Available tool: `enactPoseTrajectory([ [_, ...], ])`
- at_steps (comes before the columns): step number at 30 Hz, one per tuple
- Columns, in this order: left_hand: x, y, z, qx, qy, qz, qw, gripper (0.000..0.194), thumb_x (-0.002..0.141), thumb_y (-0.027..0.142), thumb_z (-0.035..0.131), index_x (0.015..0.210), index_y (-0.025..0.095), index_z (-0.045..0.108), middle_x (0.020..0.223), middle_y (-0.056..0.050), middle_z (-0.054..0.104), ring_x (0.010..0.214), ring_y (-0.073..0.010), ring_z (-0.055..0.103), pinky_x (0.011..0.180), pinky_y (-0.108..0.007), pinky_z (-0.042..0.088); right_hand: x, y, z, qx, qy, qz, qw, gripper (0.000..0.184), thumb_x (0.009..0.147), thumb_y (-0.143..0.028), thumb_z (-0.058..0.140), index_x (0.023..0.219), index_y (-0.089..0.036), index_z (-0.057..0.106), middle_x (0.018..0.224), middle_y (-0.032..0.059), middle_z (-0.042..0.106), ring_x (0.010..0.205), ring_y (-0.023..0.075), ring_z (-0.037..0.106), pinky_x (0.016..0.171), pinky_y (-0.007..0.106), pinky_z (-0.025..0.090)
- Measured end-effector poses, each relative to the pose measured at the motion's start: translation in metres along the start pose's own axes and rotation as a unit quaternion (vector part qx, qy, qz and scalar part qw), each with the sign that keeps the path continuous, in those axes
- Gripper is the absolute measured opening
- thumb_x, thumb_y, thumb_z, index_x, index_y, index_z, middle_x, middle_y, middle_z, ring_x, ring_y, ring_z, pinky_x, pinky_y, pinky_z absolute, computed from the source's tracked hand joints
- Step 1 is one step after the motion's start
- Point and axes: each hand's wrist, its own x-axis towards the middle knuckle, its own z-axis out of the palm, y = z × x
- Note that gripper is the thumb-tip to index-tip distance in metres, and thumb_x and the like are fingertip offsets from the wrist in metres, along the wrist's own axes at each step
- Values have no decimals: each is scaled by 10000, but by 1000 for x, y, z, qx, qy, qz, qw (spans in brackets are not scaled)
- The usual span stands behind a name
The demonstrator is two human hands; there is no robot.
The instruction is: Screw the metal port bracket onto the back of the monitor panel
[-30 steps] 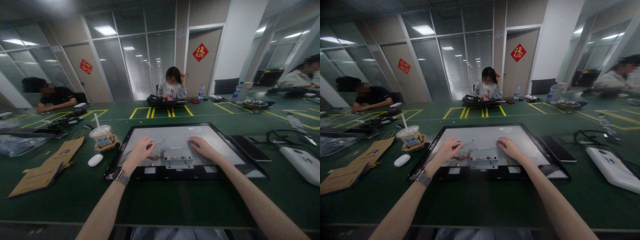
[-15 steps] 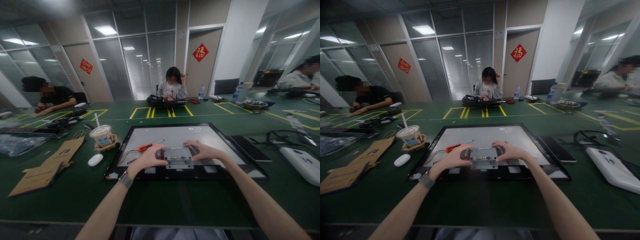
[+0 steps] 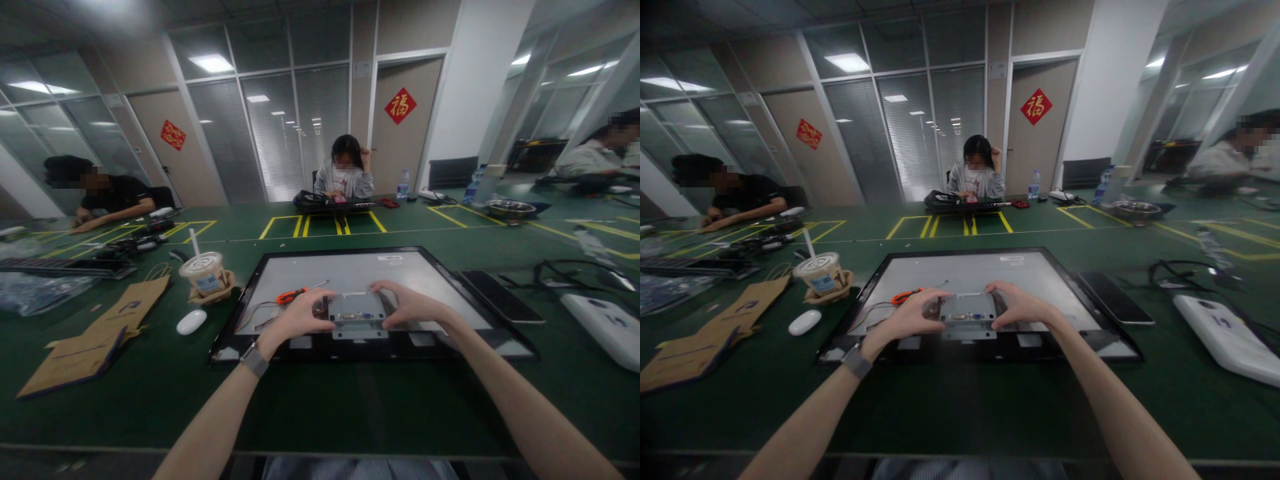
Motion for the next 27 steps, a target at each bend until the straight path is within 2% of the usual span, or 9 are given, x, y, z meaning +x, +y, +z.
enactPoseTrajectory([
  [2, 0, 3, -3, -3, 10, 5, 1000, 610, 757, 316, 828, 1324, 250, 611, 1318, -75, 651, 1208, -279, 612, 1077, -418, 462, -2, -1, -2, 12, 22, -6, 1000, 835, 601, -476, 840, 1350, -238, 558, 1524, 124, 486, 1394, 364, 438, 1174, 509, 314],
  [6, 1, 4, -5, -11, 40, 3, 999, 585, 816, 291, 767, 1366, 255, 573, 1433, -83, 585, 1331, -291, 544, 1166, -447, 390, -2, -2, -3, 32, 65, -40, 997, 792, 665, -548, 797, 1357, -237, 572, 1554, 120, 451, 1437, 355, 387, 1194, 505, 281],
  [10, 5, 1, 6, -7, 54, -6, 999, 571, 842, 189, 693, 1391, 225, 541, 1484, -107, 539, 1400, -290, 490, 1219, -466, 334, 2, -2, 0, 42, 92, -39, 994, 756, 704, -578, 765, 1359, -240, 594, 1531, 119, 471, 1402, 347, 433, 1164, 518, 332],
  [13, 10, -3, 16, -3, 49, -6, 999, 542, 868, 150, 629, 1397, 210, 525, 1528, -124, 491, 1454, -280, 431, 1247, -468, 291, 5, 2, 3, 35, 105, -37, 993, 728, 711, -561, 767, 1352, -253, 613, 1493, 115, 512, 1374, 348, 464, 1163, 537, 330],
  [18, 18, -10, 26, 9, 20, -22, 1000, 540, 902, 168, 585, 1433, 206, 493, 1582, -136, 428, 1511, -271, 346, 1266, -473, 248, 12, 18, 7, 16, 101, -15, 995, 763, 716, -535, 763, 1387, -214, 593, 1504, 139, 506, 1372, 346, 468, 1163, 522, 336],
  [21, 20, -10, 24, 18, -5, -33, 999, 529, 916, 185, 564, 1440, 188, 491, 1576, -141, 439, 1511, -260, 347, 1269, -461, 244, 16, 27, 10, 11, 75, -15, 997, 757, 743, -559, 733, 1413, -243, 576, 1502, 117, 523, 1387, 345, 454, 1171, 533, 322],
  [27, 19, -5, 19, 29, -26, -53, 998, 582, 913, 201, 557, 1483, 170, 448, 1610, -153, 386, 1530, -259, 308, 1276, -464, 215, 19, 32, 13, -4, 64, -17, 998, 837, 728, -577, 723, 1457, -216, 527, 1508, 137, 516, 1400, 349, 436, 1190, 531, 290],
])
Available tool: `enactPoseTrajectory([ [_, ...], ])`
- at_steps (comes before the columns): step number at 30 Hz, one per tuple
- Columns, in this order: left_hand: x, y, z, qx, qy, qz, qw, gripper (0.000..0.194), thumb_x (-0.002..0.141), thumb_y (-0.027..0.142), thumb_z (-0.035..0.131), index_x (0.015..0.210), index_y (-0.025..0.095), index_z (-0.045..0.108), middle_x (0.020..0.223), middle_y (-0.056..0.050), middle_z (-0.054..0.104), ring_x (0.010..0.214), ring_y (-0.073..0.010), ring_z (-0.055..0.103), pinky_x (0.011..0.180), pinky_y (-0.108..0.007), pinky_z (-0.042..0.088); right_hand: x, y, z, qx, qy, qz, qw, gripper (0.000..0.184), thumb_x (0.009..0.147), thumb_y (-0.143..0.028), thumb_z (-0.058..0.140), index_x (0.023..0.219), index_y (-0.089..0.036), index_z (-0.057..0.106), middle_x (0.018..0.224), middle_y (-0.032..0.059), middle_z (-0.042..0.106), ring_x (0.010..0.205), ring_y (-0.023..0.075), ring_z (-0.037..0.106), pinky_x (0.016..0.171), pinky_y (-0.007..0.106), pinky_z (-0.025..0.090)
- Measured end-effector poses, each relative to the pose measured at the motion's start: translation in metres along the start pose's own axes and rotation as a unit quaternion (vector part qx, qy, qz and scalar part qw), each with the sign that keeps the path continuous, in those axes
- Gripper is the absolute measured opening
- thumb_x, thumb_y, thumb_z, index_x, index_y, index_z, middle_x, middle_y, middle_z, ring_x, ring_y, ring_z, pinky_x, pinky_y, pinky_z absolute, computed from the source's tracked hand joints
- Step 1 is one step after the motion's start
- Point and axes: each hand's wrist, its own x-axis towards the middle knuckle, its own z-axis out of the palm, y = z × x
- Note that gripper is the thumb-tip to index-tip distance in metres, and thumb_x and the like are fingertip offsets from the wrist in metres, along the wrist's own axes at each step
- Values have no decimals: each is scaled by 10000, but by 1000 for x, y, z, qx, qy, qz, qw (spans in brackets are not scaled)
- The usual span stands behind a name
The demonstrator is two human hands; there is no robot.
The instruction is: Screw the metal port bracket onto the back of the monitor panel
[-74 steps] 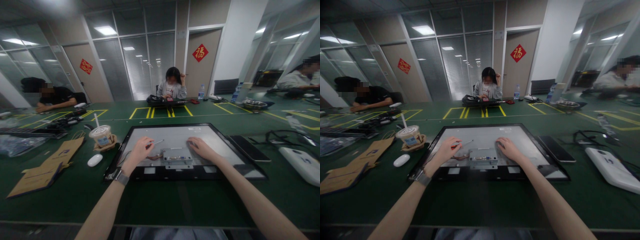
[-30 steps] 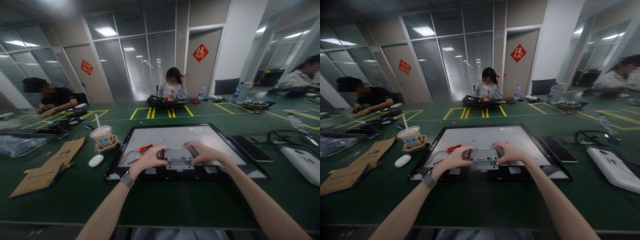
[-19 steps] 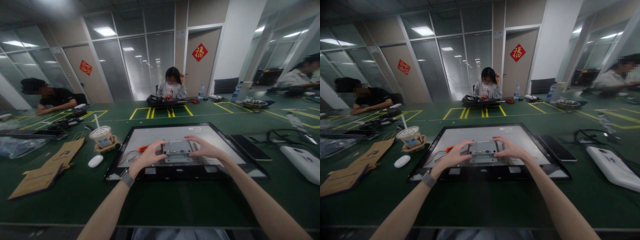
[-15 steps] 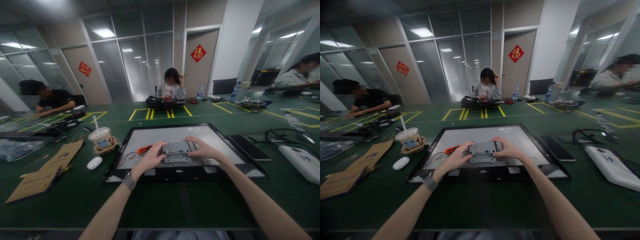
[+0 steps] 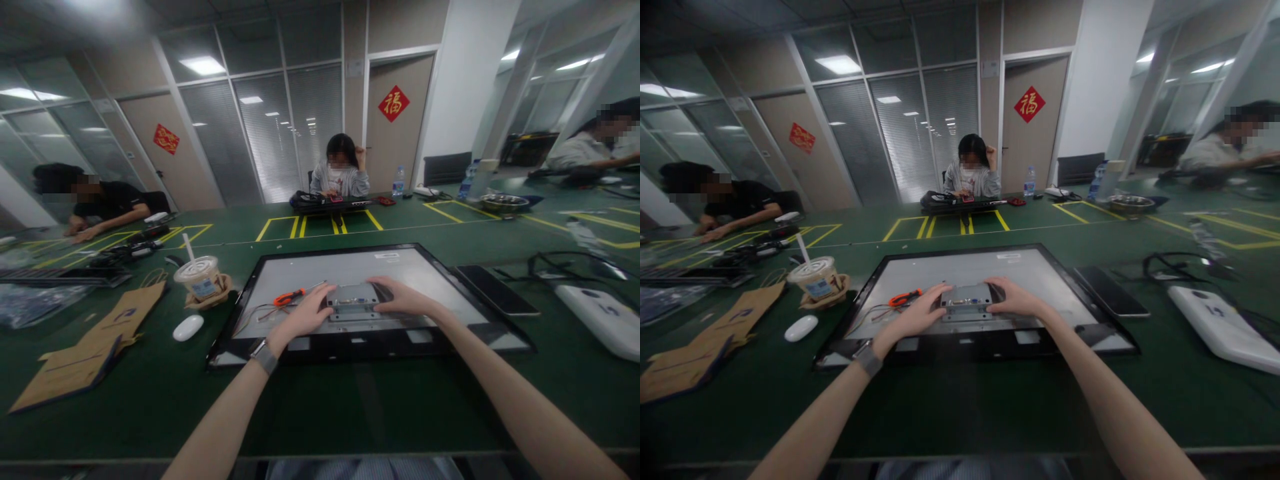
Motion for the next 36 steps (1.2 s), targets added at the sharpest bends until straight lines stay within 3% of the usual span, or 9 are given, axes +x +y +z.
enactPoseTrajectory([
  [4, 1, -3, 2, -12, 8, -2, 1000, 608, 905, 214, 578, 1495, 181, 435, 1614, -156, 376, 1532, -269, 302, 1273, -474, 213, -1, -3, 0, 3, -3, 1, 1000, 805, 741, -580, 711, 1435, -210, 541, 1506, 141, 514, 1396, 346, 441, 1185, 525, 302],
  [9, 3, -3, 3, -40, 32, 7, 999, 563, 882, 185, 607, 1435, 214, 506, 1548, -132, 465, 1465, -271, 409, 1250, -465, 271, -2, -9, -1, 9, 8, 12, 1000, 767, 728, -547, 726, 1397, -206, 572, 1487, 144, 535, 1364, 348, 475, 1156, 523, 342],
  [17, -9, 7, -21, -92, 60, 45, 993, 525, 868, 319, 702, 1366, 235, 560, 1406, -98, 574, 1323, -279, 534, 1176, -456, 382, -13, -29, -21, 38, 11, 17, 999, 744, 695, -568, 750, 1338, -212, 631, 1414, 126, 607, 1249, 363, 565, 1081, 524, 420],
  [21, -15, 2, -25, -144, 23, 48, 988, 528, 812, 376, 773, 1301, 250, 617, 1361, -80, 591, 1271, -262, 566, 1123, -429, 433, -18, -34, -25, 18, -28, 25, 999, 744, 653, -569, 788, 1316, -259, 655, 1391, 94, 629, 1288, 385, 538, 1108, 530, 394],
  [25, -17, 0, -21, -115, -8, 31, 993, 567, 742, 347, 822, 1270, 239, 644, 1236, -66, 627, 1091, -238, 626, 981, -389, 513, -19, -36, -20, -13, -64, 30, 997, 765, 616, -496, 814, 1305, -218, 635, 1361, 122, 619, 1257, 375, 550, 1087, 502, 418],
  [30, -17, 3, -18, -58, 10, 24, 998, 575, 695, 275, 834, 1242, 232, 662, 1118, -42, 602, 951, -203, 602, 865, -340, 527, -19, -39, -14, -25, -65, 39, 997, 748, 611, -401, 807, 1303, -227, 582, 1316, 107, 602, 1189, 346, 575, 1040, 477, 449],
  [36, -18, 5, -14, -81, 30, 46, 995, 549, 698, 211, 806, 1226, 240, 660, 1138, -44, 537, 981, -200, 595, 849, -321, 531, -20, -39, -11, -14, -46, 27, 998, 734, 612, -339, 789, 1295, -239, 539, 1305, 86, 580, 1202, 332, 560, 1033, 456, 449],
])
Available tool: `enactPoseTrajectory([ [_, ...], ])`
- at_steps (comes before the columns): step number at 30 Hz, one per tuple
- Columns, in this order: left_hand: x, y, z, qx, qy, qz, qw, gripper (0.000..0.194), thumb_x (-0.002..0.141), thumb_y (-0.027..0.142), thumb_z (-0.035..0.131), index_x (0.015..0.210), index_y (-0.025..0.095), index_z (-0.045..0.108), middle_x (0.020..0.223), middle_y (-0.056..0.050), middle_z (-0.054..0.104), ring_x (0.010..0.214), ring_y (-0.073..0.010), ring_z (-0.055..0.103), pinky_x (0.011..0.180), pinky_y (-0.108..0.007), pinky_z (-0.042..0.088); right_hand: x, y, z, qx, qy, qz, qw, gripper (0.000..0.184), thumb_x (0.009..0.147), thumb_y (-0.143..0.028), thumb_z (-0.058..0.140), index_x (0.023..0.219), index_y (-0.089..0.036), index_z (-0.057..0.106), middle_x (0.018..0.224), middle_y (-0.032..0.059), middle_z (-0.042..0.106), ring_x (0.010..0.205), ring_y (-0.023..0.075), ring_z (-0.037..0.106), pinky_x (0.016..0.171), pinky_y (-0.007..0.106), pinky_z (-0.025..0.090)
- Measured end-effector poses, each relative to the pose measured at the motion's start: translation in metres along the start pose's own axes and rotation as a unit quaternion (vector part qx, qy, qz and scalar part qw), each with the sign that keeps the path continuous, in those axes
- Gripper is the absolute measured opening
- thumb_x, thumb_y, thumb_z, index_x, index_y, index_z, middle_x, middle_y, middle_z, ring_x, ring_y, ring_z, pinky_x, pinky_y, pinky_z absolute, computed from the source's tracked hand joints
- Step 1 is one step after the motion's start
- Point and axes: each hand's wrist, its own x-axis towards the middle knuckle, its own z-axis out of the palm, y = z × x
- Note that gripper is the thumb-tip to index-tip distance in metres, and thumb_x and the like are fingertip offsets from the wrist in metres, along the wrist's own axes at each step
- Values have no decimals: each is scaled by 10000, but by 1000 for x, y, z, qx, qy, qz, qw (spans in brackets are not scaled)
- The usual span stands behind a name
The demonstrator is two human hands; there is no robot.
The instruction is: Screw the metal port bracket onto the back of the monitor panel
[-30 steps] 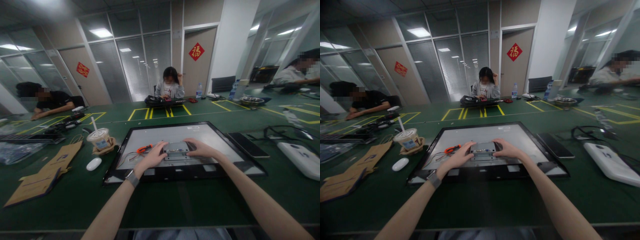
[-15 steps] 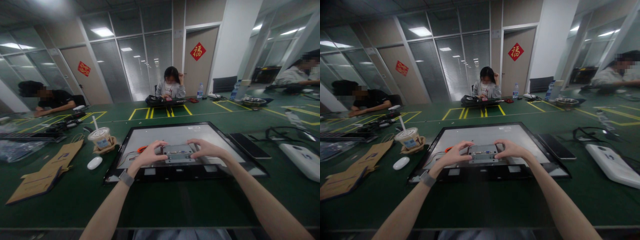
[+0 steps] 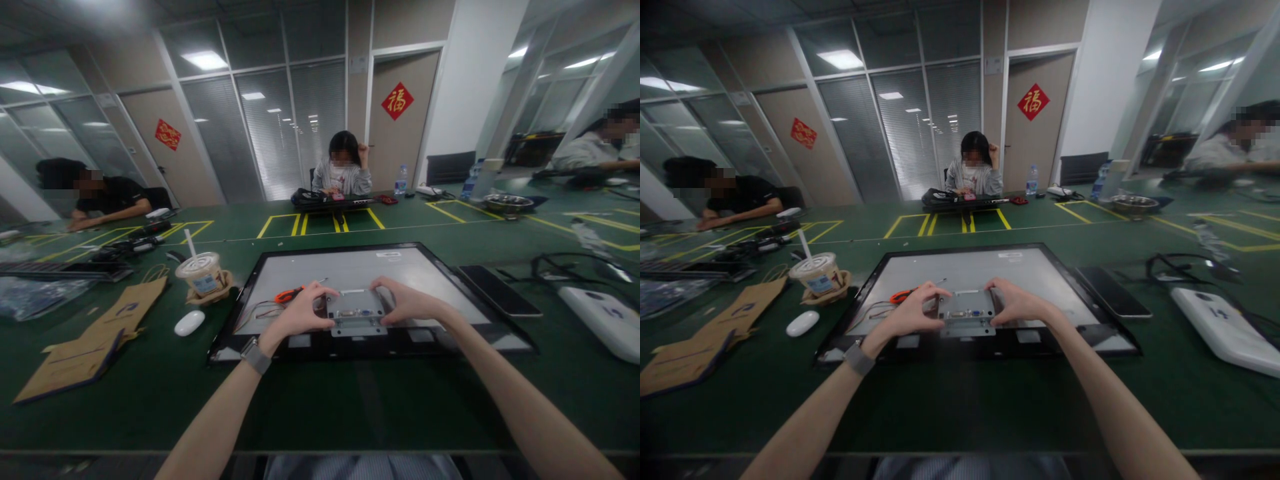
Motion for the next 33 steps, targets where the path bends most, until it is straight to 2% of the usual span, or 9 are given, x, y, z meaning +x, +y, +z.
enactPoseTrajectory([
  [5, 0, -1, 0, 0, -17, -8, 1000, 542, 713, 223, 801, 1233, 243, 649, 1169, -60, 546, 930, -197, 601, 800, -320, 535, 2, 3, 1, -7, 2, -3, 1000, 718, 610, -341, 792, 1275, -242, 541, 1318, 90, 558, 1224, 329, 544, 1069, 464, 425],
  [12, -1, 0, 0, 50, -27, -11, 998, 540, 747, 278, 800, 1261, 232, 642, 1211, -72, 604, 1028, -241, 621, 904, -368, 527, 5, 8, 2, -25, -19, -13, 999, 706, 622, -409, 810, 1270, -240, 585, 1332, 99, 540, 1263, 351, 516, 1091, 487, 402],
  [15, -2, 1, -4, 59, -25, -6, 998, 551, 757, 330, 813, 1272, 240, 642, 1287, -81, 610, 1153, -273, 606, 1004, -405, 500, 5, 7, 2, -20, -19, -11, 1000, 716, 623, -409, 810, 1279, -241, 578, 1351, 101, 531, 1273, 342, 513, 1111, 483, 388],
  [19, -2, -5, -24, 77, 50, -2, 996, 434, 855, 383, 726, 1256, 243, 639, 1370, -82, 593, 1298, -265, 549, 1124, -431, 427, 4, 6, 2, -17, -20, -15, 1000, 699, 629, -382, 804, 1272, -236, 574, 1354, 111, 537, 1269, 332, 522, 1119, 486, 387],
  [22, -7, -18, -44, 177, 163, -47, 969, 241, 947, 330, 581, 1148, 231, 668, 1261, -84, 646, 1203, -240, 604, 1115, -436, 435, 5, 6, 3, -21, -15, -14, 1000, 710, 624, -383, 806, 1282, -246, 579, 1349, 104, 551, 1266, 345, 527, 1122, 506, 383],
  [24, -12, -29, -54, 203, 181, -79, 959, 231, 924, 320, 611, 1119, 218, 680, 1223, -113, 657, 1155, -270, 620, 1085, -458, 450, 5, 7, 3, -22, -15, -11, 1000, 724, 624, -393, 808, 1295, -250, 579, 1352, 103, 553, 1271, 352, 525, 1124, 513, 380],
  [27, -20, -39, -60, 259, 133, -157, 944, 305, 878, 412, 672, 1108, 214, 701, 1174, -119, 690, 1084, -276, 658, 1003, -388, 494, 5, 8, 3, -21, -20, -12, 1000, 733, 637, -412, 804, 1313, -249, 572, 1371, 105, 544, 1279, 350, 522, 1125, 512, 382],
  [29, -21, -39, -60, 267, 109, -172, 942, 308, 847, 425, 701, 1061, 205, 724, 1120, -117, 712, 1058, -284, 673, 953, -359, 509, 4, 8, 3, -20, -23, -19, 999, 734, 646, -425, 802, 1319, -248, 569, 1381, 105, 539, 1287, 346, 518, 1130, 507, 378],
  [33, -17, -29, -57, 276, 84, -176, 941, 125, 849, 291, 676, 853, 185, 742, 973, -107, 738, 945, -274, 701, 884, -342, 519, 2, 5, -1, -9, -31, -27, 999, 743, 700, -490, 769, 1360, -228, 550, 1429, 128, 525, 1335, 352, 486, 1156, 502, 351],
])
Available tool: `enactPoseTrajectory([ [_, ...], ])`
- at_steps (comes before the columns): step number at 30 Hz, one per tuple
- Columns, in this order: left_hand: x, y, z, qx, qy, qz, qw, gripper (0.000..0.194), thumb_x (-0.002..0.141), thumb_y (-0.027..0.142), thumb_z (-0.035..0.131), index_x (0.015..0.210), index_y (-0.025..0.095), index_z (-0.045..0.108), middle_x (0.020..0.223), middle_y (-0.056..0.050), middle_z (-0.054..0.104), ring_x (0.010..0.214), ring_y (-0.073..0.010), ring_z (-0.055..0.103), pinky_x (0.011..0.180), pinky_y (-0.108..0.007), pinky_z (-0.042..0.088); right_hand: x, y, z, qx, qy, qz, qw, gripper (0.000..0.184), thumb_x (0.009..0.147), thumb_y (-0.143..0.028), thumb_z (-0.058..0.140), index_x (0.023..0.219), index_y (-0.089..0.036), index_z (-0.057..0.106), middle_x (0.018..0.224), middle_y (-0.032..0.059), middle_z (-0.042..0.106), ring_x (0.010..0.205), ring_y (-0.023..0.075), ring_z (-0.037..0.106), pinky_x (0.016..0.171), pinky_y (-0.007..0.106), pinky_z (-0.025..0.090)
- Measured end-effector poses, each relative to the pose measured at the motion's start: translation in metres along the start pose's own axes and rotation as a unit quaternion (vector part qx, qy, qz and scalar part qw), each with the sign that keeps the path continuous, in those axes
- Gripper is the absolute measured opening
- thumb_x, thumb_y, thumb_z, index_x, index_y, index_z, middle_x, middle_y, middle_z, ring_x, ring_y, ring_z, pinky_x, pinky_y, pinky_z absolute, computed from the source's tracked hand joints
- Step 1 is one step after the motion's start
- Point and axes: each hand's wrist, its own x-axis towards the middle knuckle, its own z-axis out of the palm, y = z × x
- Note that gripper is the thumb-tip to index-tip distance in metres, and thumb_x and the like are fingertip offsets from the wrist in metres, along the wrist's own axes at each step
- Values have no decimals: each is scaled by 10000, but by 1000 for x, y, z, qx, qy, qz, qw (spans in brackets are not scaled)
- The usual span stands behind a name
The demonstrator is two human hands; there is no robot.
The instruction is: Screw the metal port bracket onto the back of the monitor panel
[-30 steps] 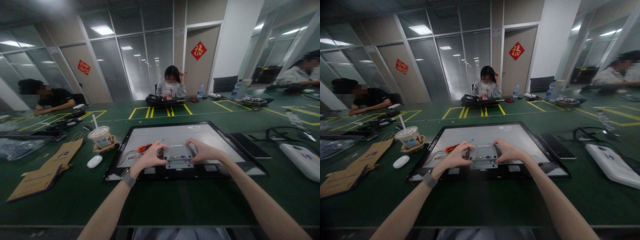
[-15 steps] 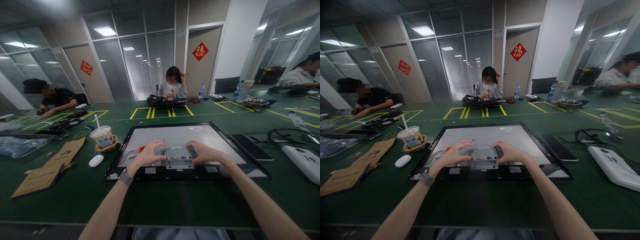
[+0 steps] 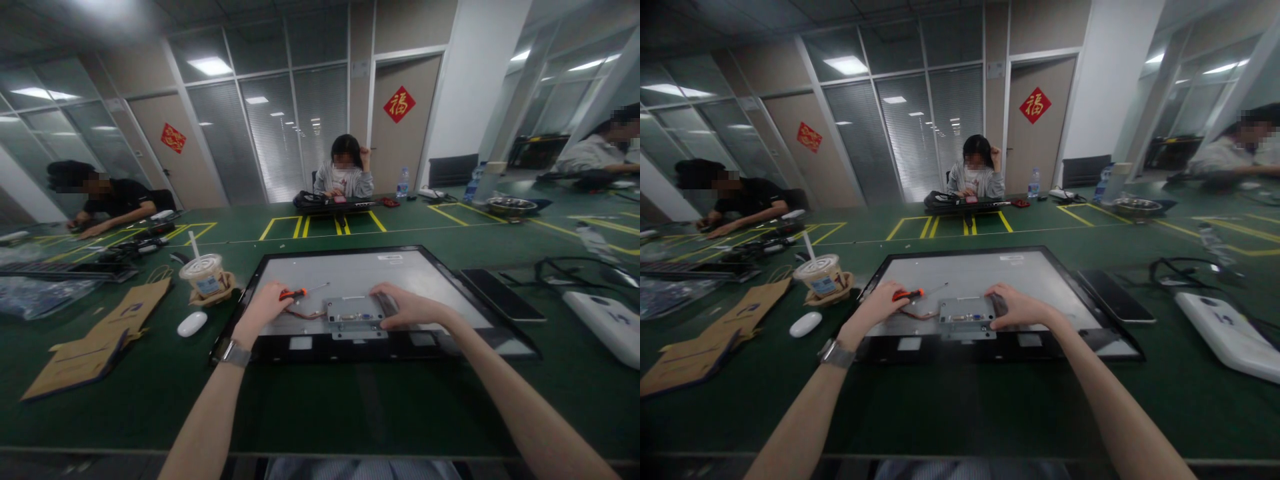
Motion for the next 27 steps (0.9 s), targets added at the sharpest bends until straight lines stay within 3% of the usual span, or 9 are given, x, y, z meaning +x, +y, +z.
enactPoseTrajectory([
  [2, 1, 4, -2, -2, 6, -6, 1000, 120, 862, 258, 653, 830, 177, 735, 925, -101, 743, 894, -268, 707, 843, -340, 528, -1, -4, -1, 17, -4, -5, 1000, 730, 762, -543, 716, 1392, -227, 529, 1470, 134, 509, 1367, 349, 462, 1165, 501, 342],
  [5, 1, 7, -6, -8, 31, -19, 999, 196, 932, 264, 571, 965, 158, 732, 974, -107, 753, 911, -259, 713, 842, -339, 532, -2, -12, 0, 27, -1, -14, 1000, 684, 792, -569, 694, 1382, -262, 536, 1493, 110, 505, 1398, 343, 432, 1185, 512, 313],
  [8, 1, 9, -11, -21, 82, -31, 996, 270, 975, 285, 517, 1119, 152, 702, 1096, -114, 745, 1003, -252, 705, 898, -330, 522, -2, -19, 6, 12, 1, -14, 1000, 673, 775, -513, 717, 1366, -239, 549, 1469, 125, 521, 1376, 350, 452, 1169, 515, 335],
  [12, 0, 13, -14, -44, 145, -38, 988, 235, 952, 285, 565, 1087, 166, 716, 1082, -95, 752, 970, -243, 710, 867, -319, 531, -1, -25, 12, -16, 27, -8, 999, 655, 721, -382, 758, 1329, -234, 564, 1409, 128, 558, 1327, 352, 493, 1158, 528, 342],
  [21, 0, 11, -9, -39, 163, -15, 986, 225, 946, 271, 569, 1085, 161, 708, 1071, -92, 748, 957, -243, 707, 884, -349, 545, -1, -26, 16, -8, 64, -79, 995, 506, 729, -262, 710, 1218, -207, 596, 1394, 123, 563, 1312, 305, 520, 1150, 504, 358],
  [27, 0, 12, -7, -25, 163, -4, 986, 206, 954, 260, 567, 1065, 156, 705, 1063, -94, 742, 915, -225, 705, 827, -324, 559, -4, -33, 15, -21, 62, -59, 996, 446, 735, -250, 710, 1173, -223, 631, 1434, 125, 533, 1339, 316, 506, 1143, 511, 361],
])
